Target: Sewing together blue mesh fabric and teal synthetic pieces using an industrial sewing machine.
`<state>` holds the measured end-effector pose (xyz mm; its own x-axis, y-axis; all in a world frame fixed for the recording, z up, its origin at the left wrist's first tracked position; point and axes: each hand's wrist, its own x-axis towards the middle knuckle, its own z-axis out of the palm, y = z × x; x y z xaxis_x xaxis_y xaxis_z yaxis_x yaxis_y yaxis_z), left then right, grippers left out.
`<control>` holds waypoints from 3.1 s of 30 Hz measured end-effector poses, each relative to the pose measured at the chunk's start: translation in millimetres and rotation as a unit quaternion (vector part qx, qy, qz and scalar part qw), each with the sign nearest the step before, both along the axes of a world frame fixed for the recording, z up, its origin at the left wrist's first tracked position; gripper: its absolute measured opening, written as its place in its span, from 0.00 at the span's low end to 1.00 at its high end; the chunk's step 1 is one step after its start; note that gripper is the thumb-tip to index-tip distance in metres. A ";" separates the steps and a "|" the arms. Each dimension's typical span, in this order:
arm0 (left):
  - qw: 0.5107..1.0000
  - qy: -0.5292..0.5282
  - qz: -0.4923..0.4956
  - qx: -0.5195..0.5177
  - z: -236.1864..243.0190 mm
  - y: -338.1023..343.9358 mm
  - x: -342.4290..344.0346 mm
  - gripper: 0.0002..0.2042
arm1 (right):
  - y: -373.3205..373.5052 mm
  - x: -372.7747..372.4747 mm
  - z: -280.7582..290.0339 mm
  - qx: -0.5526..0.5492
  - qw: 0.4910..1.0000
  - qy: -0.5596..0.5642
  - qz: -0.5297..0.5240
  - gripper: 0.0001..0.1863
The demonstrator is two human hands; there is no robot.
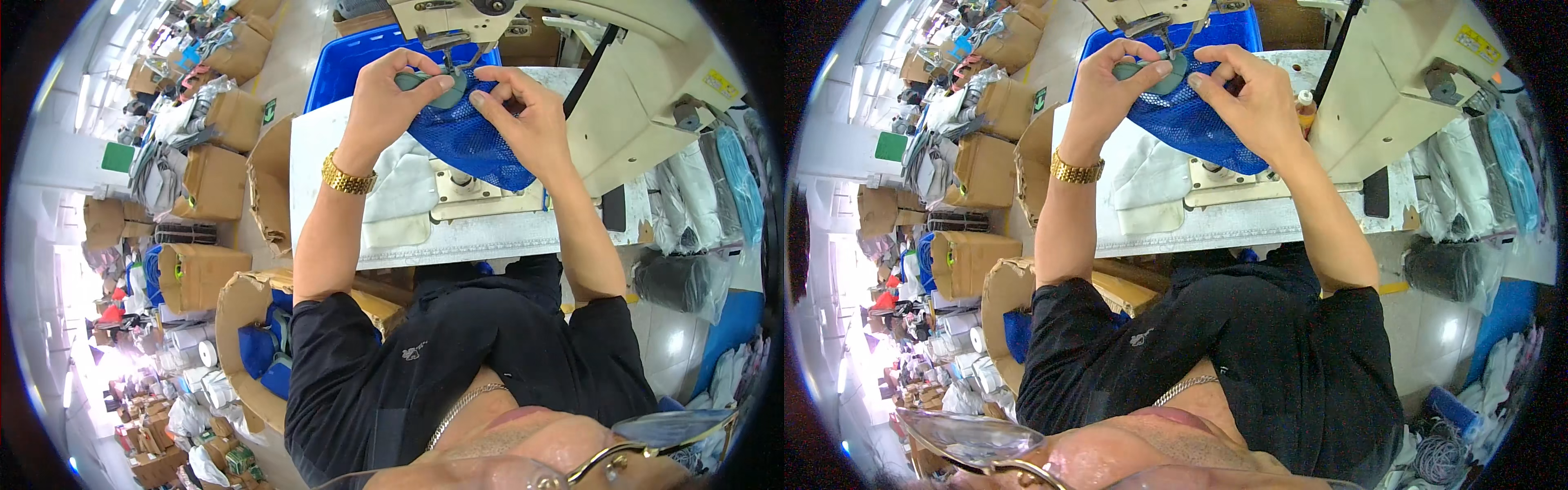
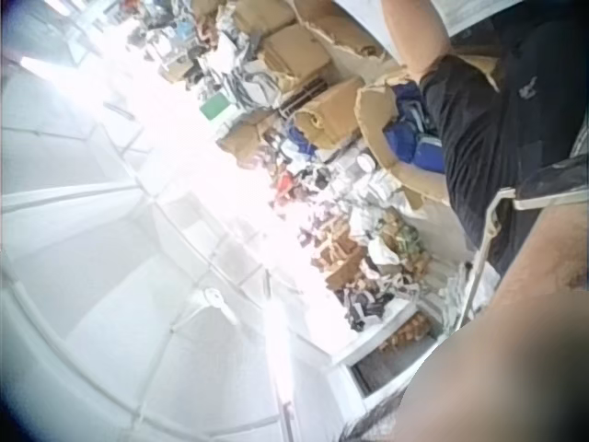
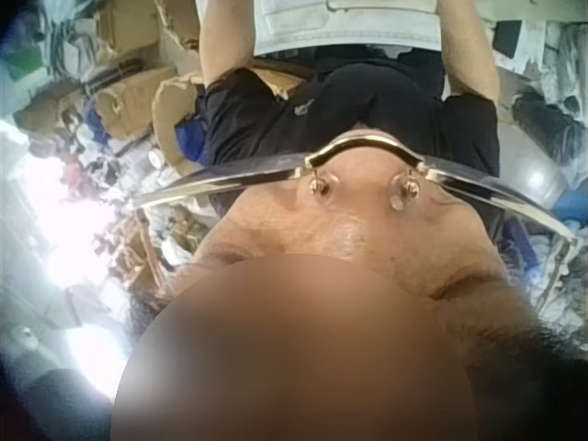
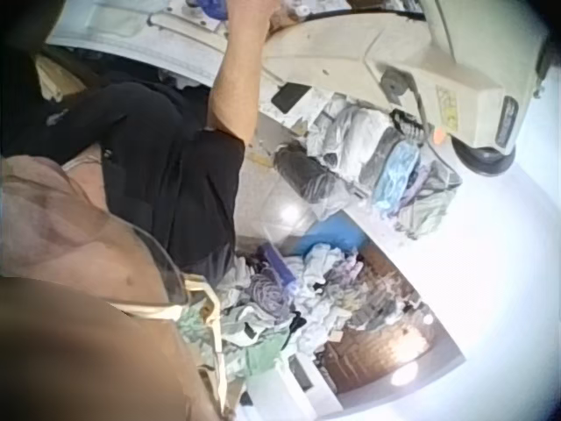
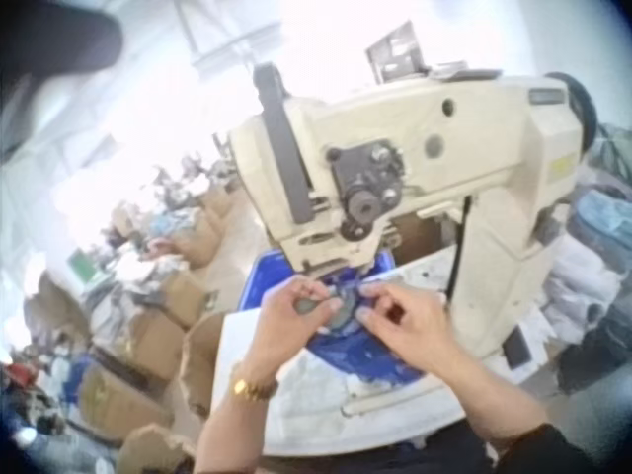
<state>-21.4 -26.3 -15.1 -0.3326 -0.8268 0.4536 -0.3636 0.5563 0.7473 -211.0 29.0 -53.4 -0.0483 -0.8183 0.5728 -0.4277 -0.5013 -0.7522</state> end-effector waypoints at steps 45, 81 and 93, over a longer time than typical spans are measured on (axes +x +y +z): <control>0.993 0.094 -0.068 0.001 -18.9 -13.8 4.4 0.06 | -39.2 -7.4 -14.5 -0.017 0.995 -0.072 0.065 0.10; 0.975 0.081 -0.180 0.103 -20.3 -40.7 19.0 0.07 | -76.7 -12.7 -9.3 0.038 0.990 -0.018 0.134 0.12; 0.981 0.188 -0.048 -0.004 -37.3 -6.0 -7.3 0.06 | -73.5 -7.8 -13.5 0.057 0.987 -0.054 0.140 0.14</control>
